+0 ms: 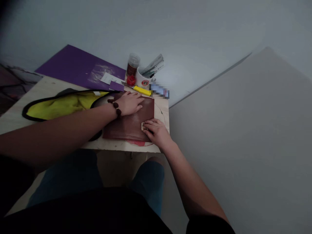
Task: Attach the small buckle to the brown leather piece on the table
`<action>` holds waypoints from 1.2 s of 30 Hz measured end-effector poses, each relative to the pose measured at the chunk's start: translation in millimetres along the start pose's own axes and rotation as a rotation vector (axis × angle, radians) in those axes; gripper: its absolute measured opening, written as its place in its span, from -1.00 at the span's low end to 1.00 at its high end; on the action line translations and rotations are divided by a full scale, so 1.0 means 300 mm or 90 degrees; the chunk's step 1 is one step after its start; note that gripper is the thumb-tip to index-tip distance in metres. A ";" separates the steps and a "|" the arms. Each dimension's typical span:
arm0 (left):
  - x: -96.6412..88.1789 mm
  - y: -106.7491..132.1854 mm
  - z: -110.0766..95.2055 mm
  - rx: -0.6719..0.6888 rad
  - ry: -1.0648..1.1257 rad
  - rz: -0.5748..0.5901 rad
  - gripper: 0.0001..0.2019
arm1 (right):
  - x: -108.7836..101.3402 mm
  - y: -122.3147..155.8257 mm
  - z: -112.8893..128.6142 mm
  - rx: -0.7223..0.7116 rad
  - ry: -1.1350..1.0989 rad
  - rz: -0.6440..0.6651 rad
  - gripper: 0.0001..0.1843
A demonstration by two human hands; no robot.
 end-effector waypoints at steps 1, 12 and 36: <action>0.000 0.000 -0.001 -0.001 0.000 0.004 -0.49 | 0.003 -0.002 -0.008 0.003 0.001 -0.003 -0.70; 0.007 0.000 0.007 0.010 -0.002 0.004 -0.48 | 0.034 -0.263 -0.249 0.152 0.050 -0.044 -0.74; 0.017 -0.005 0.014 0.023 0.000 -0.003 -0.48 | 0.049 -0.252 -0.200 0.120 0.088 -0.056 -0.70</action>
Point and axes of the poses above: each hand's wrist, its own y-axis away from the middle knuckle, its own x-axis out of the palm, z = x × y, the point moved 6 cm from there along -y, towards the middle knuckle, and after that the axes turned 5 degrees about y, right-handed, at the moved point
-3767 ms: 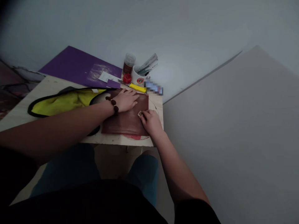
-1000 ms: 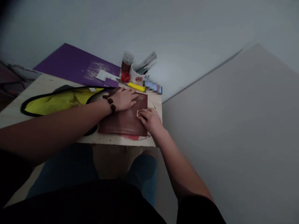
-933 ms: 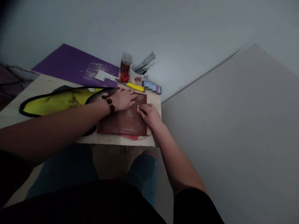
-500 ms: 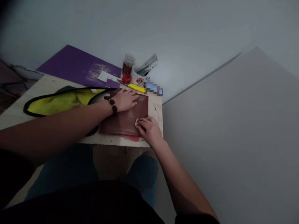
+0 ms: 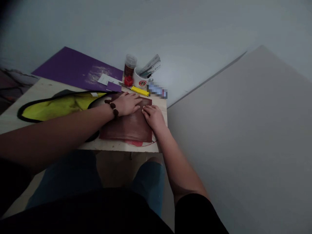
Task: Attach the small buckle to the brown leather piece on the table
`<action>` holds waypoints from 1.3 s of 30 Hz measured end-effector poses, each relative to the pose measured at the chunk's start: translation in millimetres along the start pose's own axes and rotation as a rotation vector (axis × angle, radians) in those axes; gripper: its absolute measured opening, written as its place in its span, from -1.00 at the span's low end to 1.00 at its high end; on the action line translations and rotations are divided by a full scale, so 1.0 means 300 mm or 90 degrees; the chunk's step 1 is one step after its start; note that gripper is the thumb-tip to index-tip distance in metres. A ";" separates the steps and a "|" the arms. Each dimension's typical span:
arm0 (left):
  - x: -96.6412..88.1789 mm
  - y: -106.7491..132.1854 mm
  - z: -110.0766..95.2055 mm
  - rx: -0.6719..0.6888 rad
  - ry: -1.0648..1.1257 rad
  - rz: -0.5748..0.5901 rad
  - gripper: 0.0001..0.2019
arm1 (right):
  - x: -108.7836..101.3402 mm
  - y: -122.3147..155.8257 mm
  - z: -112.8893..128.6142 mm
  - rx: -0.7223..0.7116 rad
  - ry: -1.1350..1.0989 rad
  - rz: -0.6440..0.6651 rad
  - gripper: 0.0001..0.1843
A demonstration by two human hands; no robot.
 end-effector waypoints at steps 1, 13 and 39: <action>-0.001 0.000 0.000 -0.003 0.001 0.001 -0.48 | -0.006 0.028 0.016 0.000 0.001 0.000 -0.71; 0.000 0.000 -0.009 0.000 -0.004 0.008 -0.47 | -0.033 0.265 0.117 -0.033 -0.031 0.039 -0.71; -0.001 0.002 -0.006 -0.004 -0.003 0.009 -0.46 | -0.005 0.035 0.052 0.013 0.023 0.028 -0.72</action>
Point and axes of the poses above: each hand's wrist, its own y-axis away from the middle knuckle, its own x-axis out of the palm, z = x × y, the point moved 6 cm from there along -y, towards the middle knuckle, and after that the axes turned 5 degrees about y, right-handed, at the moved point
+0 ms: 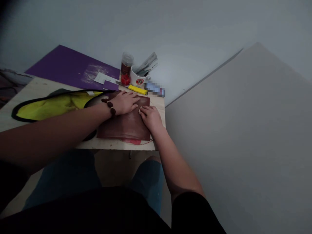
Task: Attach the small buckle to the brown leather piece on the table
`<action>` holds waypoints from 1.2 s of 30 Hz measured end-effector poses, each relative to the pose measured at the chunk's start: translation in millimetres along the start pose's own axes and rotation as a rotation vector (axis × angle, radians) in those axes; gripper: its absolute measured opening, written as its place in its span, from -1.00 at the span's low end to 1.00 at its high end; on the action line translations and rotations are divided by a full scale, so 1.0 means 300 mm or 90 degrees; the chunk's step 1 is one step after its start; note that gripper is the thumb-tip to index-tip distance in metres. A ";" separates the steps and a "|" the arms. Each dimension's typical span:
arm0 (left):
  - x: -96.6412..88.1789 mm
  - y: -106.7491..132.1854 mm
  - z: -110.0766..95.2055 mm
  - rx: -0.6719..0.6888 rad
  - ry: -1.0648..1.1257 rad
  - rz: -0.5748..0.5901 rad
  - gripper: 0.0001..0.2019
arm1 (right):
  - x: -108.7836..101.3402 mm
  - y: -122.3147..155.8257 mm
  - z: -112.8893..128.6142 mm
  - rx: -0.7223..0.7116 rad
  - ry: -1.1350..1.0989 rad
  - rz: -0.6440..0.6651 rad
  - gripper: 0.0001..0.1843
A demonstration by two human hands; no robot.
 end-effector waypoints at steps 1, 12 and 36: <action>-0.002 0.001 -0.001 0.000 -0.002 -0.001 -0.45 | 0.000 -0.028 -0.010 0.008 0.005 -0.002 -0.73; 0.004 -0.002 -0.005 -0.006 -0.002 0.005 -0.47 | -0.043 0.326 0.141 -0.064 -0.053 -0.041 -0.73; 0.001 -0.002 -0.009 -0.003 0.002 -0.001 -0.46 | -0.026 0.313 0.126 -0.057 -0.049 -0.061 -0.73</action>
Point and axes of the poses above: each hand's wrist, its own y-axis away from the middle knuckle, its own x-axis out of the palm, z = x × y, the point moved 6 cm from there along -y, towards the middle knuckle, and after that the axes turned 5 degrees about y, right-handed, at the moved point
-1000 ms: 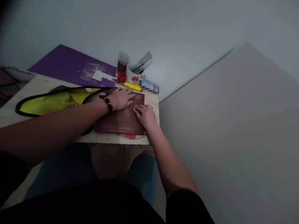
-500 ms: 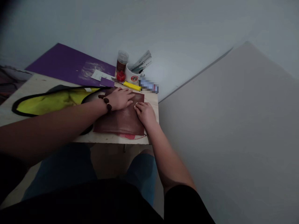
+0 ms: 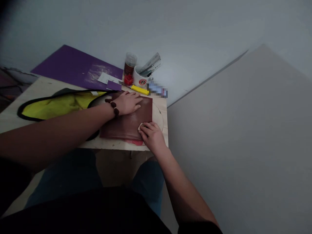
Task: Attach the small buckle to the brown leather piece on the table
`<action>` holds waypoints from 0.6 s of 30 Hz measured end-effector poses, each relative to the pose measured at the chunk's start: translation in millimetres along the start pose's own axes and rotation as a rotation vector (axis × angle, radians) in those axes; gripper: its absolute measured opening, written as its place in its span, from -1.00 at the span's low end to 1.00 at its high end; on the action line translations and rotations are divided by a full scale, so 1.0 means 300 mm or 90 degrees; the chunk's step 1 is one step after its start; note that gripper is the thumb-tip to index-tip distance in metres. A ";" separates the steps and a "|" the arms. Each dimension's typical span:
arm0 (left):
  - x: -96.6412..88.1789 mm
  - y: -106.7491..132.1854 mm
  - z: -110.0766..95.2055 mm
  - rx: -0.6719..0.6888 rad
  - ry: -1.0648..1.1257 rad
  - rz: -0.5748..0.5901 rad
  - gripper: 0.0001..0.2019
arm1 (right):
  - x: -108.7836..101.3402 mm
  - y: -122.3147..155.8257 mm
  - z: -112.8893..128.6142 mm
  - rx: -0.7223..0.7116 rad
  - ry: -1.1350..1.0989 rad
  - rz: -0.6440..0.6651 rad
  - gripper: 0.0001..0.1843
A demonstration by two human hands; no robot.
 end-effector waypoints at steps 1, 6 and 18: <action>0.002 -0.001 0.002 0.001 0.001 -0.001 -0.46 | 0.009 -0.030 -0.017 0.001 0.006 0.007 -0.72; 0.010 -0.004 0.009 0.006 -0.011 -0.001 -0.48 | 0.049 -0.273 -0.152 0.050 0.059 0.033 -0.72; -0.004 -0.002 0.002 -0.010 0.005 0.010 -0.44 | -0.005 -0.011 0.004 0.022 0.010 0.009 -0.71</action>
Point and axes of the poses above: each hand's wrist, its own y-axis away from the middle knuckle, its own x-axis out of the palm, z = x × y, the point moved 6 cm from there along -y, towards the middle knuckle, and after that the axes turned 5 degrees about y, right-handed, at the moved point
